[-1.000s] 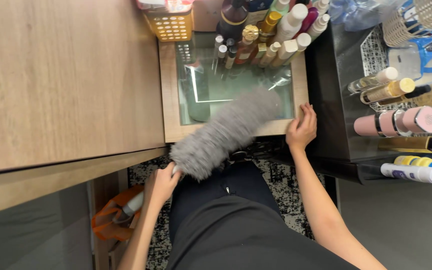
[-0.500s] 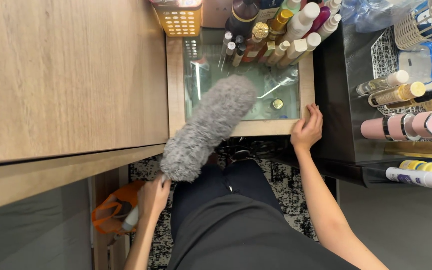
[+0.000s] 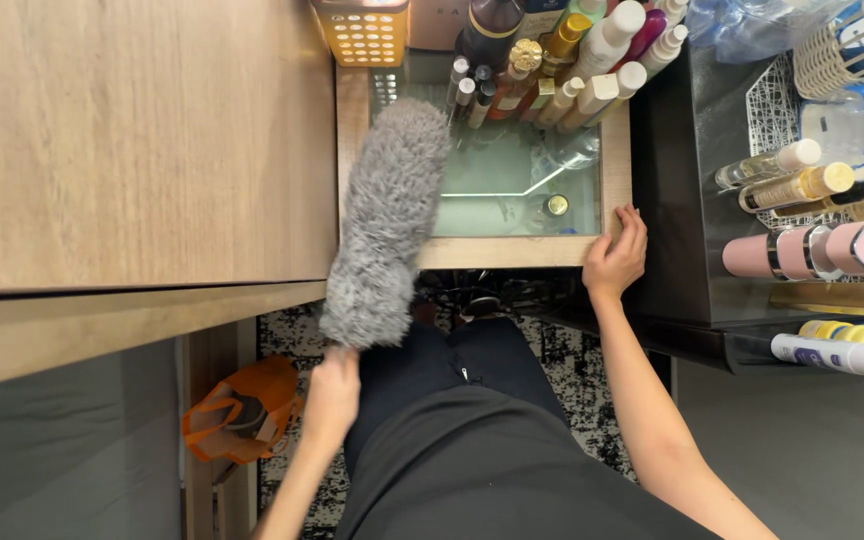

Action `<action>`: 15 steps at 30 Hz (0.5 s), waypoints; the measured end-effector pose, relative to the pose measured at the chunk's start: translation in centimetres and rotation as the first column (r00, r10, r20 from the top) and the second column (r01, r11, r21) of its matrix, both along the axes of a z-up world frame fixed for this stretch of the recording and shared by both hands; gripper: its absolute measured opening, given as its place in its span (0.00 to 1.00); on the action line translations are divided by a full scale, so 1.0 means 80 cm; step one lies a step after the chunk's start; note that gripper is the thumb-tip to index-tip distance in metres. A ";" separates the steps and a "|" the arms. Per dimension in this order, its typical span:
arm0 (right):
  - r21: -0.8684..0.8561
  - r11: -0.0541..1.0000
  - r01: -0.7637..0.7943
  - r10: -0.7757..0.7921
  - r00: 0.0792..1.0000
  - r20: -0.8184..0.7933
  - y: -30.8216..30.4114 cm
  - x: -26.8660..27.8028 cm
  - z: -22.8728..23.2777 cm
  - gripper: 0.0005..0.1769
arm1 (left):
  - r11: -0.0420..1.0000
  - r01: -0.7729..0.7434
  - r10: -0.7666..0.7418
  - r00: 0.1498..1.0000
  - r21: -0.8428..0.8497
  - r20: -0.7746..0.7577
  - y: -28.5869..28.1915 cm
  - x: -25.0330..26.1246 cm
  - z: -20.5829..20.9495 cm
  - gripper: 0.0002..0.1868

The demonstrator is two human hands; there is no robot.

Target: Dusting the surface and organizing cosmetic bottles on a vanity table.

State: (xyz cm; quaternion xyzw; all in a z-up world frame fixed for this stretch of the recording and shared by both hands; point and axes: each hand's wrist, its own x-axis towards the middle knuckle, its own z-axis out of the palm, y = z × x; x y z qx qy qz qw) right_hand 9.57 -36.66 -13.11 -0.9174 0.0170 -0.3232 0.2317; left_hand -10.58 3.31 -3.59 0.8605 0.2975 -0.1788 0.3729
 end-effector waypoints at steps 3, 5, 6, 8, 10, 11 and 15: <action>-0.013 1.000 0.005 -0.005 1.000 -0.023 0.000 0.001 0.004 0.24 | 0.993 0.117 -0.117 0.992 -0.002 -0.036 -0.008 0.011 0.021 0.17; 0.005 1.000 0.007 -0.007 1.000 -0.015 0.002 0.000 0.004 0.24 | 0.999 0.049 -0.050 0.995 -0.018 -0.085 0.006 0.018 0.013 0.18; 0.005 1.000 0.011 -0.011 1.000 -0.020 0.005 -0.002 0.006 0.24 | 0.998 0.053 -0.054 0.994 -0.018 -0.090 0.013 0.019 0.006 0.18; 0.009 1.000 0.012 -0.011 1.000 -0.016 0.008 0.000 0.013 0.24 | 0.991 0.117 -0.117 0.993 -0.065 0.001 0.026 0.026 -0.009 0.20; 0.009 1.000 0.022 -0.022 0.999 -0.023 0.004 0.000 0.009 0.24 | 0.962 0.271 -0.271 0.962 -0.039 0.012 0.018 0.045 0.013 0.20; 0.010 1.000 0.026 -0.025 0.999 -0.033 0.004 -0.001 0.006 0.23 | 0.911 0.413 -0.413 0.911 -0.012 0.019 0.014 0.053 0.025 0.21; -0.014 0.999 0.041 -0.042 0.995 -0.089 0.003 -0.004 0.010 0.23 | 0.845 0.534 -0.533 0.842 -0.009 -0.082 -0.033 0.102 0.047 0.27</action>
